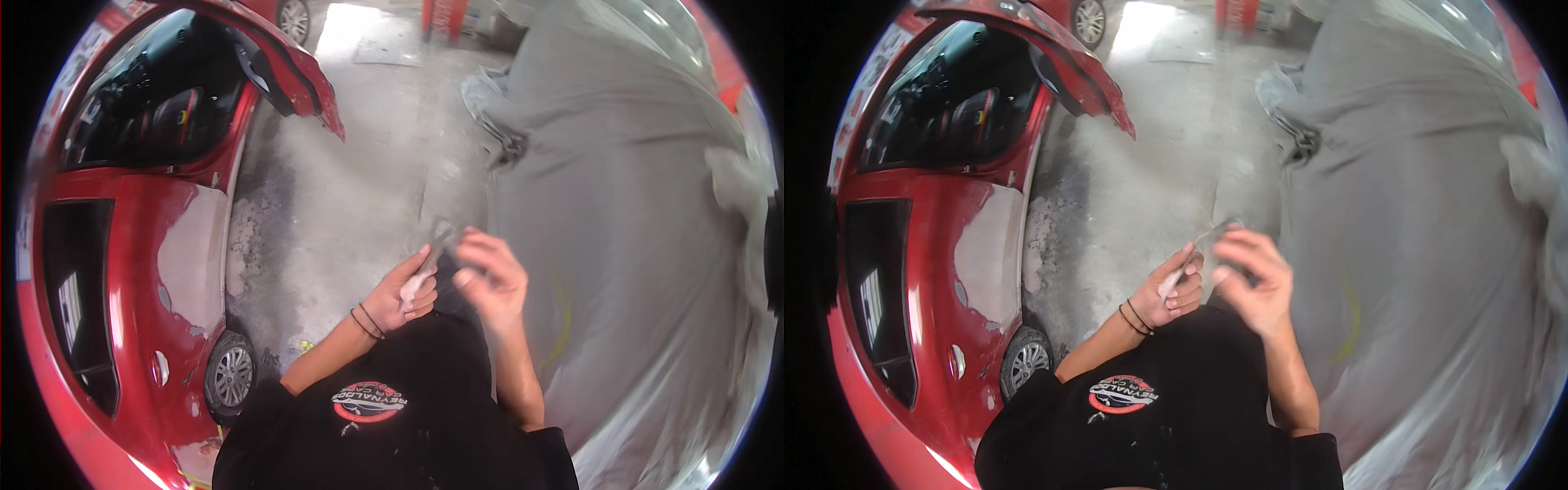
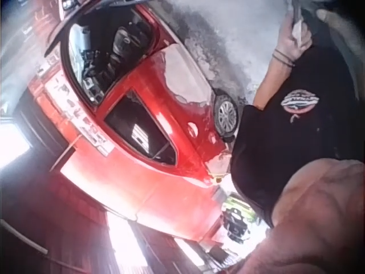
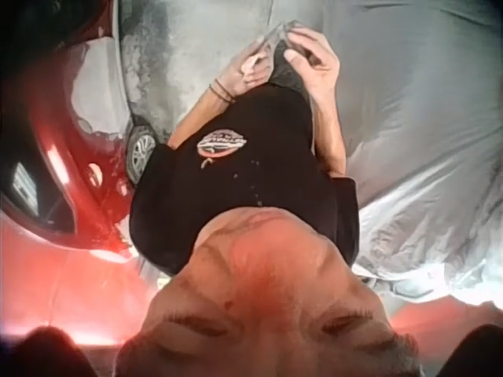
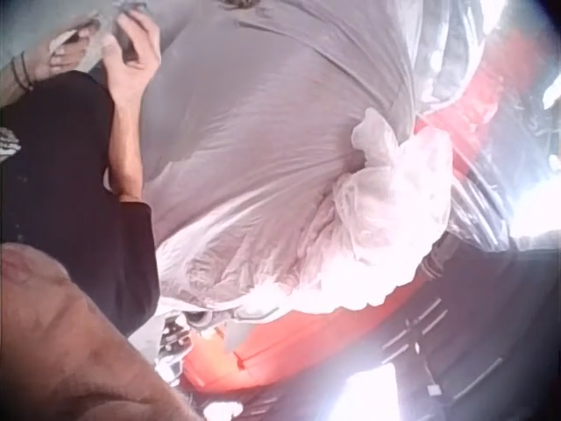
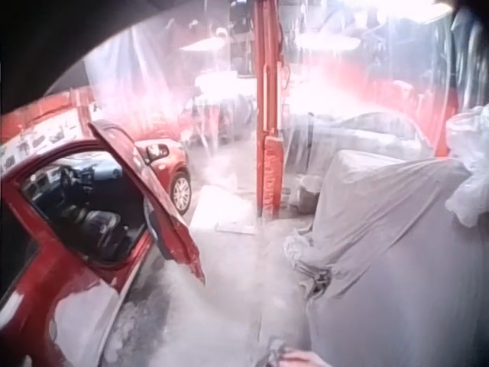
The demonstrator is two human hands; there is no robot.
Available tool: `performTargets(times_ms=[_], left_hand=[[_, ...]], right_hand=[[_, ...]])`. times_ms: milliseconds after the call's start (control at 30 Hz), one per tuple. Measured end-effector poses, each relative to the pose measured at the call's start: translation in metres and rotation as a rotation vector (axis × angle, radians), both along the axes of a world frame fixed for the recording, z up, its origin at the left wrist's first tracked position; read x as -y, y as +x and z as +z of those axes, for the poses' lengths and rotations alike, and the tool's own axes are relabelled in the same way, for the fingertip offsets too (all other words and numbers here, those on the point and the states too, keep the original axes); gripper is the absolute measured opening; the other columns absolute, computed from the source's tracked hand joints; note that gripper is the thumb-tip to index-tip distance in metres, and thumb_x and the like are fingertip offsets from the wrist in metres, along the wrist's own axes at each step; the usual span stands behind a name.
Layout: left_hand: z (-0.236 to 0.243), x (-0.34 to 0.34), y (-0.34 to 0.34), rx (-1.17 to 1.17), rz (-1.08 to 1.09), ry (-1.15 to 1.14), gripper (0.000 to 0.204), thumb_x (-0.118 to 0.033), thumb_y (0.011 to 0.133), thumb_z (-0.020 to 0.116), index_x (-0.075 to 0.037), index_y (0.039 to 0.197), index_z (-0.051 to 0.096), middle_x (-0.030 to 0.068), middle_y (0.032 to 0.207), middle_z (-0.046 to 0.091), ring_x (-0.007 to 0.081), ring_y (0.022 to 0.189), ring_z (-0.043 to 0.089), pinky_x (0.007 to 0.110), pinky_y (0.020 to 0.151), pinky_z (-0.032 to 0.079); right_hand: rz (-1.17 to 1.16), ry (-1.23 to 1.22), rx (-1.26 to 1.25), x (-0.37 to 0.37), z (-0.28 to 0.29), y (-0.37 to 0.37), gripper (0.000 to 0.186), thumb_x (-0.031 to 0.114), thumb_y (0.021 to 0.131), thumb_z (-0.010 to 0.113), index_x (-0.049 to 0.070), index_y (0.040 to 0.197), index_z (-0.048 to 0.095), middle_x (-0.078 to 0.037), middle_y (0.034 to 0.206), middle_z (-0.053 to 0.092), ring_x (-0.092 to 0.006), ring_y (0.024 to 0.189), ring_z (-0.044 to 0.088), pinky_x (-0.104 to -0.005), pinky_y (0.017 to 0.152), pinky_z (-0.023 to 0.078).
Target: The recorder is preparing a car panel for painting by mixing filler and applying it to a surface.
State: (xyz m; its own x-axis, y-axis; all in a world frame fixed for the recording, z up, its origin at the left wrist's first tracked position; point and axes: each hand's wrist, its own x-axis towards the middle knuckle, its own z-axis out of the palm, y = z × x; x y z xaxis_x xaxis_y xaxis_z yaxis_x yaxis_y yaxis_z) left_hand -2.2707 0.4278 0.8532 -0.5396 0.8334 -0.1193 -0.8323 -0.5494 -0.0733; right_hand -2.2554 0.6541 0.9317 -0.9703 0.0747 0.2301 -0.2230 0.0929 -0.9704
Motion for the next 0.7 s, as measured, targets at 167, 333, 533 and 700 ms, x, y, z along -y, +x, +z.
performTargets(times_ms=[167,333,533,700], left_hand=[[0.062,-0.064,-0.197,-0.17,0.269,-0.807,0.044,-0.056,0.121,0.056,-0.016,0.129,0.071,-0.0005,0.081,0.067,0.0132,0.066,0.061,0.03,0.054,0.045],[0.118,-0.111,-0.377,-0.357,0.684,-0.972,0.037,-0.041,0.121,0.065,-0.013,0.145,0.069,0.0016,0.133,0.079,0.0189,0.119,0.077,0.041,0.094,0.068],[0.103,-0.133,-0.602,-0.644,0.879,-0.981,0.032,-0.028,0.122,0.065,-0.012,0.15,0.067,-0.0003,0.146,0.073,0.0162,0.132,0.07,0.045,0.112,0.06],[0.104,-0.145,-0.772,-0.779,0.896,-0.964,0.048,-0.031,0.121,0.067,-0.002,0.158,0.061,0.0034,0.151,0.07,0.0164,0.136,0.066,0.039,0.12,0.051]], right_hand=[[0.069,-1.242,0.352,-0.122,0.003,-0.188,0.055,0.043,0.123,0.053,0.005,0.163,0.058,-0.018,0.16,0.066,-0.0398,0.147,0.066,-0.0703,0.118,0.057],[0.127,-0.996,0.612,-0.162,0.04,-0.311,0.045,0.039,0.124,0.054,0.006,0.153,0.06,-0.014,0.135,0.079,-0.0323,0.112,0.083,-0.0506,0.068,0.07],[0.14,-0.954,0.781,-0.155,0.069,-0.496,0.035,0.036,0.121,0.059,0.008,0.139,0.065,-0.011,0.114,0.081,-0.0229,0.085,0.082,-0.0394,0.057,0.064],[0.1,-0.946,0.765,-0.149,0.031,-0.699,0.034,0.038,0.12,0.06,0.008,0.134,0.069,-0.005,0.102,0.079,-0.0175,0.079,0.076,-0.0333,0.054,0.055]])
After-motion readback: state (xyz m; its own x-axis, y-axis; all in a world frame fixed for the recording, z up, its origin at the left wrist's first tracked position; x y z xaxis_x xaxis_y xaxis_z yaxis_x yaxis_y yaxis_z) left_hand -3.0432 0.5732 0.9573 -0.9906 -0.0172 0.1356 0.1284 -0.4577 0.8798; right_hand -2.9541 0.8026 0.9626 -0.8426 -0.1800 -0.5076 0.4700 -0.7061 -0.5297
